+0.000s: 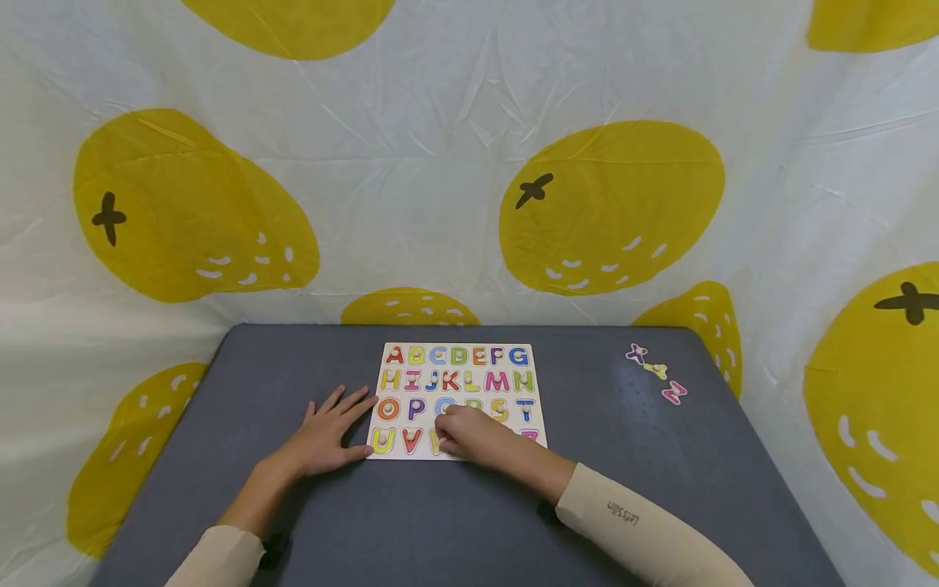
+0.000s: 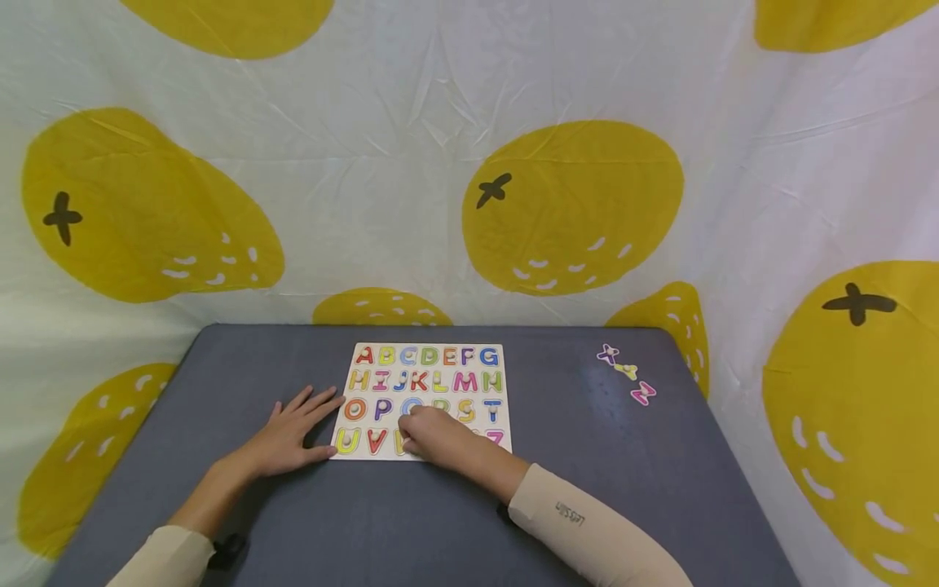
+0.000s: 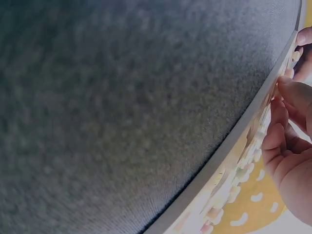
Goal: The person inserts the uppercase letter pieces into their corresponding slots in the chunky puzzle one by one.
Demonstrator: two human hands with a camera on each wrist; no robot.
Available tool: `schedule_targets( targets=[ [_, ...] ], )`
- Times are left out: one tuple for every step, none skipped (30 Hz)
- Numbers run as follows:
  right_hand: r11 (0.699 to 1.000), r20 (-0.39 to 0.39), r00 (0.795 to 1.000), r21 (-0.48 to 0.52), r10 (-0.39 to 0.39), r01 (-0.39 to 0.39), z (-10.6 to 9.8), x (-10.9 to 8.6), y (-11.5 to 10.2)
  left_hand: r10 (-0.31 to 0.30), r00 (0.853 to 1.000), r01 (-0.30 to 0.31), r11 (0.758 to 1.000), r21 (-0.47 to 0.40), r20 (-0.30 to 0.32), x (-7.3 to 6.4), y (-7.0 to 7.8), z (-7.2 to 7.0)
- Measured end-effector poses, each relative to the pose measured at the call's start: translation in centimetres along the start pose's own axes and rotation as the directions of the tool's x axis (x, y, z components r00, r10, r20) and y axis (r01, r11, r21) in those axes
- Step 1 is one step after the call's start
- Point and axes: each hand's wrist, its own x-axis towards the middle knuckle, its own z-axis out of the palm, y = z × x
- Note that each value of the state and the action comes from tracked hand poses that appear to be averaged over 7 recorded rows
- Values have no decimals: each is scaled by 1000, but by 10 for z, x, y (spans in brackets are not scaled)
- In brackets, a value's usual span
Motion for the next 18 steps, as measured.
schedule_targets(
  targets=[
    [1000,-2,1000,5,-2,2,0,-1,0,2,1000,-2,1000,-1,-2,0,0,0],
    [1000,-5,1000,13,-4,4,-1,-1,0,3,1000,-3,1000,-4,-4,-1,0,0],
    [1000,-10,1000,22,-5,5,-1,-2,1,5,1000,-5,1000,-7,-6,-1,0,0],
    [999,-14,1000,37,-5,6,-2,-4,3,6,1000,-6,1000,-10,-6,-1,0,0],
    [999,-13,1000,54,-2,3,-3,-6,4,6,1000,-6,1000,-13,-4,-2,1,0],
    [997,-15,1000,71,2,-1,-5,-8,6,5,1000,-5,1000,-19,-2,-2,2,-1],
    [995,-15,1000,96,10,-9,-8,-10,8,4,1000,-4,1000,-21,-1,-2,2,-1],
    [993,-17,1000,113,20,-18,-11,-12,11,3,1000,-3,1000,-22,0,-3,3,-1],
    [991,-18,999,131,33,-31,-15,-15,14,1,1000,-1,1000,-23,1,-3,4,-2],
    [988,-20,999,148,47,-43,-20,-17,17,0,1000,0,1000,-23,2,-3,4,-2],
    [986,-24,998,157,62,-58,-24,-20,21,-2,1000,2,1000,-24,1,-3,5,-3],
    [984,-35,997,166,75,-68,-28,-23,26,-3,1000,3,1000,-25,0,-3,5,-3],
    [983,-45,995,167,91,-82,-32,-26,31,-3,1000,3,1000,-26,0,-2,5,-3],
    [982,-61,993,164,100,-89,-35,-29,36,-4,1000,4,1000,-28,-1,-2,6,-4],
    [983,-75,991,159,109,-96,-38,-32,42,-4,1000,4,1000,-29,0,-2,6,-4],
    [984,-94,989,147,114,-99,-41,-36,48,-4,1000,4,999,-32,0,-1,6,-5],
    [985,-109,987,135,119,-104,-43,-40,55,-4,1000,4,999,-34,1,-1,6,-5],
    [987,-128,984,123,122,-107,-45,-44,61,-3,1000,3,999,-35,2,-1,6,-5]
  ],
)
